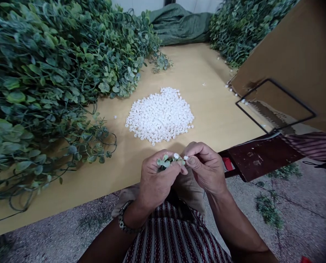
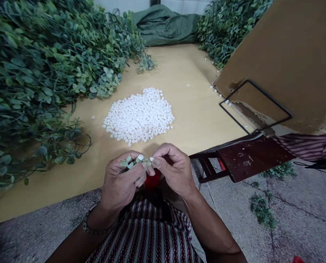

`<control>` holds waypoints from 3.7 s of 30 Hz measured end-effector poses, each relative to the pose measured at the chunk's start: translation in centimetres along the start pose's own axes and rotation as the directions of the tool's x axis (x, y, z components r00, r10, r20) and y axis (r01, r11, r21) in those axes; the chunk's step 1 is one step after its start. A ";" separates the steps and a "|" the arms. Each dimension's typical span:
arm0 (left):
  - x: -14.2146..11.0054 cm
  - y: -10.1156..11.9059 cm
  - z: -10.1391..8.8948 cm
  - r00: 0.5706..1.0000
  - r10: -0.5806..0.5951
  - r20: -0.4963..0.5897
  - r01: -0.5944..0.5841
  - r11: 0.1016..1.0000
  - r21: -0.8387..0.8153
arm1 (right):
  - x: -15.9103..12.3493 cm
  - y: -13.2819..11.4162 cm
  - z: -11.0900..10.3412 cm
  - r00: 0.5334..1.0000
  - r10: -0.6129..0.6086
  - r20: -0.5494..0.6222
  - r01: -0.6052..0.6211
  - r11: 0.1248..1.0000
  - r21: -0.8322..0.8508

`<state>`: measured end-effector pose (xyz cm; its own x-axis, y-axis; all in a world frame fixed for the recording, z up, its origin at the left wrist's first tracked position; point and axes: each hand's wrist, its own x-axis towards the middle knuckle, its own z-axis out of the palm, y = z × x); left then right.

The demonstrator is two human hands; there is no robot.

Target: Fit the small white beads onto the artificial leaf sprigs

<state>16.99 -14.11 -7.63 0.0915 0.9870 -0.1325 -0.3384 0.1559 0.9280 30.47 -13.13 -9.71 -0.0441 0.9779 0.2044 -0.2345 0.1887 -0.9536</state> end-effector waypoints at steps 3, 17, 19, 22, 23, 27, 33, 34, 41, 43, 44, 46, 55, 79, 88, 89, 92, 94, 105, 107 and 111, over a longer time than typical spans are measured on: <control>0.0 0.0 0.2 0.999 0.025 -0.027 -0.025 1.000 -0.004 | -0.2 -0.3 0.3 0.998 -0.065 -0.014 0.064 0.997 -0.046; -0.1 0.0 0.9 0.988 0.022 -0.153 -0.010 0.996 0.083 | -0.5 -0.3 0.5 0.960 -0.281 -0.010 0.265 0.914 -0.306; -0.1 -0.1 0.9 0.988 0.022 -0.155 -0.007 0.995 0.095 | -0.5 -0.1 0.4 0.948 -0.317 -0.007 0.296 0.892 -0.343; -0.2 -0.2 1.0 0.986 0.027 -0.167 -0.011 0.995 0.098 | -0.6 0.2 0.5 0.922 -0.387 -0.010 0.347 0.837 -0.423; -0.2 -0.2 1.1 0.985 0.030 -0.171 -0.013 0.995 0.101 | -0.6 0.3 0.5 0.911 -0.411 -0.015 0.361 0.816 -0.451; -0.3 -0.1 1.3 0.981 0.040 -0.189 -0.020 0.994 0.108 | -0.8 0.5 0.7 0.886 -0.462 -0.039 0.378 0.769 -0.515; -0.2 -0.1 1.4 0.981 0.040 -0.190 -0.021 0.994 0.103 | -0.8 0.6 0.7 0.879 -0.474 -0.051 0.378 0.758 -0.531; -0.2 -0.1 1.4 0.981 0.039 -0.190 -0.018 0.994 0.110 | -0.8 0.7 0.7 0.876 -0.481 -0.045 0.387 0.753 -0.532; -0.2 0.2 1.5 0.979 0.052 -0.198 -0.023 0.989 0.146 | -0.9 0.7 0.7 0.828 -0.560 0.012 0.430 0.623 -0.653; -0.1 0.2 1.6 0.978 0.059 -0.201 -0.028 0.987 0.155 | -1.0 0.6 0.6 0.818 -0.573 0.048 0.445 0.578 -0.685; -0.1 0.2 1.6 0.977 0.064 -0.202 -0.032 0.987 0.160 | -1.1 0.6 0.6 0.813 -0.579 0.063 0.452 0.560 -0.695; -0.1 0.2 1.7 0.978 0.074 -0.197 -0.041 0.985 0.165 | -1.2 0.7 0.5 0.803 -0.591 0.080 0.465 0.537 -0.704; -0.1 0.2 1.6 0.979 0.074 -0.189 -0.040 0.984 0.176 | -1.4 1.2 0.2 0.783 -0.615 0.089 0.480 0.509 -0.714; 0.1 1.7 0.3 0.943 -0.141 0.302 -0.047 0.842 0.537 | 0.7 -3.5 -1.0 0.847 -0.334 0.414 0.517 0.700 -0.493; -0.3 1.3 -0.1 0.962 0.024 0.271 -0.126 0.922 0.366 | -0.5 -2.6 -1.0 0.901 -0.348 0.259 0.433 0.750 -0.500; -0.3 1.3 -0.2 0.966 0.031 0.256 -0.125 0.925 0.358 | -0.3 -2.6 -1.1 0.900 -0.340 0.273 0.434 0.756 -0.490; -0.4 1.1 -0.6 0.987 0.042 0.154 -0.087 0.950 0.299 | 1.4 -2.5 -1.4 0.891 -0.363 0.272 0.453 0.738 -0.500; -0.4 1.1 -1.0 0.997 0.037 0.075 -0.055 0.964 0.261 | 2.9 -2.1 -1.4 0.885 -0.369 0.285 0.465 0.667 -0.582; 0.2 1.1 -2.2 0.998 0.039 -0.051 -0.030 0.987 0.160 | 4.7 0.2 0.4 0.839 -0.192 0.509 0.538 0.154 -0.829; 0.3 1.1 -2.2 0.998 0.039 -0.059 -0.031 0.991 0.129 | 4.4 0.0 0.3 0.858 -0.170 0.485 0.511 0.199 -0.836; 0.3 0.8 -2.3 0.994 0.068 -0.084 -0.060 0.994 0.095 | 3.6 -0.5 -0.2 0.884 -0.125 0.450 0.467 0.236 -0.852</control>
<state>14.55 -13.59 -7.71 -0.0108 0.9951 -0.0980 -0.2532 0.0921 0.9630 30.57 -9.66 -8.53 -0.4469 0.8006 0.3992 0.7517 0.5780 -0.3176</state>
